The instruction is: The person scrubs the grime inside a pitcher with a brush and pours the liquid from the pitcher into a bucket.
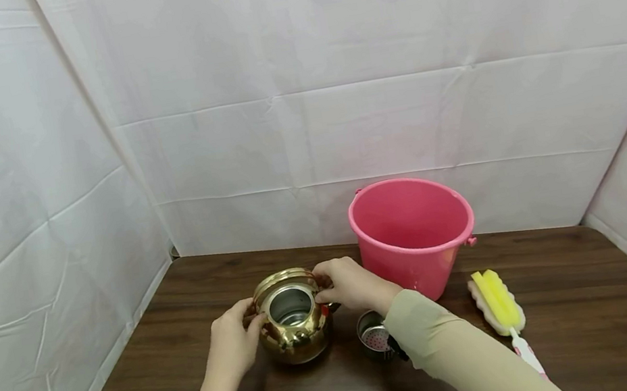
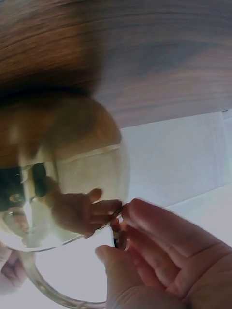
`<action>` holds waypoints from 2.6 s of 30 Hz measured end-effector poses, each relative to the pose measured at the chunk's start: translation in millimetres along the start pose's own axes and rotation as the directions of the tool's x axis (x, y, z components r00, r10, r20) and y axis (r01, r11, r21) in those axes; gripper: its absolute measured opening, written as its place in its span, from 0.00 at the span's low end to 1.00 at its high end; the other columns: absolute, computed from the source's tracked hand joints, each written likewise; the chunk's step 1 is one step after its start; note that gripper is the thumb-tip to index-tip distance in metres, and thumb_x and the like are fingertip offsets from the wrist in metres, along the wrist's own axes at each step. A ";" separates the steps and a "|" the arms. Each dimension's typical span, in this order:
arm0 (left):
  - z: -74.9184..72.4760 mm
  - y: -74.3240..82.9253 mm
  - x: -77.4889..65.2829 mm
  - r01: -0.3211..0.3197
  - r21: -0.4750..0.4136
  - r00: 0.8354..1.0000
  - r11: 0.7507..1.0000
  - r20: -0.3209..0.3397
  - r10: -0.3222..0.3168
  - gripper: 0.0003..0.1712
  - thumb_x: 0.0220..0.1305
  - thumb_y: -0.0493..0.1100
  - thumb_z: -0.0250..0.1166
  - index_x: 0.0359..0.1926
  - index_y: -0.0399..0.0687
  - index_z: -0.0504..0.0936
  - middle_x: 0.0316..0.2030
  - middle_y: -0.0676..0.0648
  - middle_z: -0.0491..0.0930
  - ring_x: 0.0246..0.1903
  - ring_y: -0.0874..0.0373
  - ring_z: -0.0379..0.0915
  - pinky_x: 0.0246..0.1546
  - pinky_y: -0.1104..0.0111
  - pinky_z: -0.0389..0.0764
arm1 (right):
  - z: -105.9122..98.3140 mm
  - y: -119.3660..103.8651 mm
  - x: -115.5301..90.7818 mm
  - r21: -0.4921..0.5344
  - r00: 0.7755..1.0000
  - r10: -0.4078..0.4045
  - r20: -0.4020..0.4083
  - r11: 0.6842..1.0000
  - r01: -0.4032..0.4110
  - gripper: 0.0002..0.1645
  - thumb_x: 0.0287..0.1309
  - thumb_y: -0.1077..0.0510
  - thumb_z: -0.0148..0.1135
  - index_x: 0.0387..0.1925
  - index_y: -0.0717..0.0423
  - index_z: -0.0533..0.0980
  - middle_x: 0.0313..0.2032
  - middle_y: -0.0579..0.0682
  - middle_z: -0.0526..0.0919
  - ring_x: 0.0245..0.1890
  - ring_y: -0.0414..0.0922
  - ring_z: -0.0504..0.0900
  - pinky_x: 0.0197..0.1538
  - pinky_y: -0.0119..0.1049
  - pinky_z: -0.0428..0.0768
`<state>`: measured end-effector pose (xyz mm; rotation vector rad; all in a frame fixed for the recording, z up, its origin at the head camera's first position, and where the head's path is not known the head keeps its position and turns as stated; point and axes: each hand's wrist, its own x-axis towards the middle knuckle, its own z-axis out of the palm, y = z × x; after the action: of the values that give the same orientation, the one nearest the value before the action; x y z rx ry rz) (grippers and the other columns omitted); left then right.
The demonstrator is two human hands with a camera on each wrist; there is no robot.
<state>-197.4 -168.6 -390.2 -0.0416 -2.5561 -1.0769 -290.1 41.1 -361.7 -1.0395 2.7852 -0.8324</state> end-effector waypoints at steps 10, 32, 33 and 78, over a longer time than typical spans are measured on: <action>-2.5 -6.1 4.8 -0.028 -0.011 1.000 1.000 0.001 0.028 0.12 0.58 0.35 0.66 0.43 0.38 0.82 0.36 0.42 0.85 0.34 0.52 0.82 0.32 0.65 0.81 | 1.4 6.1 0.8 0.052 0.999 -0.015 0.033 0.999 0.013 0.07 0.53 0.58 0.68 0.35 0.51 0.79 0.31 0.43 0.85 0.31 0.36 0.80 0.33 0.29 0.78; -24.9 9.3 27.5 -0.167 -0.010 0.986 0.986 0.016 0.167 0.12 0.57 0.35 0.67 0.43 0.36 0.82 0.36 0.43 0.85 0.36 0.50 0.82 0.36 0.64 0.82 | -28.9 -0.1 4.3 -0.021 0.990 -0.126 -0.062 0.992 0.125 0.08 0.53 0.56 0.68 0.35 0.53 0.80 0.32 0.44 0.86 0.32 0.34 0.81 0.36 0.27 0.78; -26.4 10.0 28.7 -0.177 -0.009 0.984 0.984 0.015 0.177 0.12 0.57 0.35 0.67 0.43 0.36 0.82 0.36 0.42 0.85 0.36 0.50 0.82 0.36 0.63 0.82 | -30.9 -1.4 4.5 -0.026 0.991 -0.123 -0.058 0.992 0.122 0.08 0.53 0.56 0.68 0.35 0.53 0.80 0.32 0.44 0.86 0.32 0.34 0.81 0.37 0.27 0.78; -77.6 99.1 112.9 -0.366 -0.006 0.922 0.931 0.132 0.364 0.11 0.60 0.41 0.65 0.43 0.40 0.83 0.37 0.43 0.86 0.36 0.53 0.83 0.34 0.63 0.80 | -161.5 -42.9 -4.5 -0.029 0.997 -0.064 -0.053 0.998 0.063 0.12 0.60 0.61 0.61 0.44 0.62 0.76 0.40 0.55 0.86 0.43 0.47 0.85 0.44 0.38 0.82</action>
<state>-261.4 -165.2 -233.7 -0.5798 -2.5308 -0.9287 -298.5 92.5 -202.8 -1.1322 2.8294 -0.8431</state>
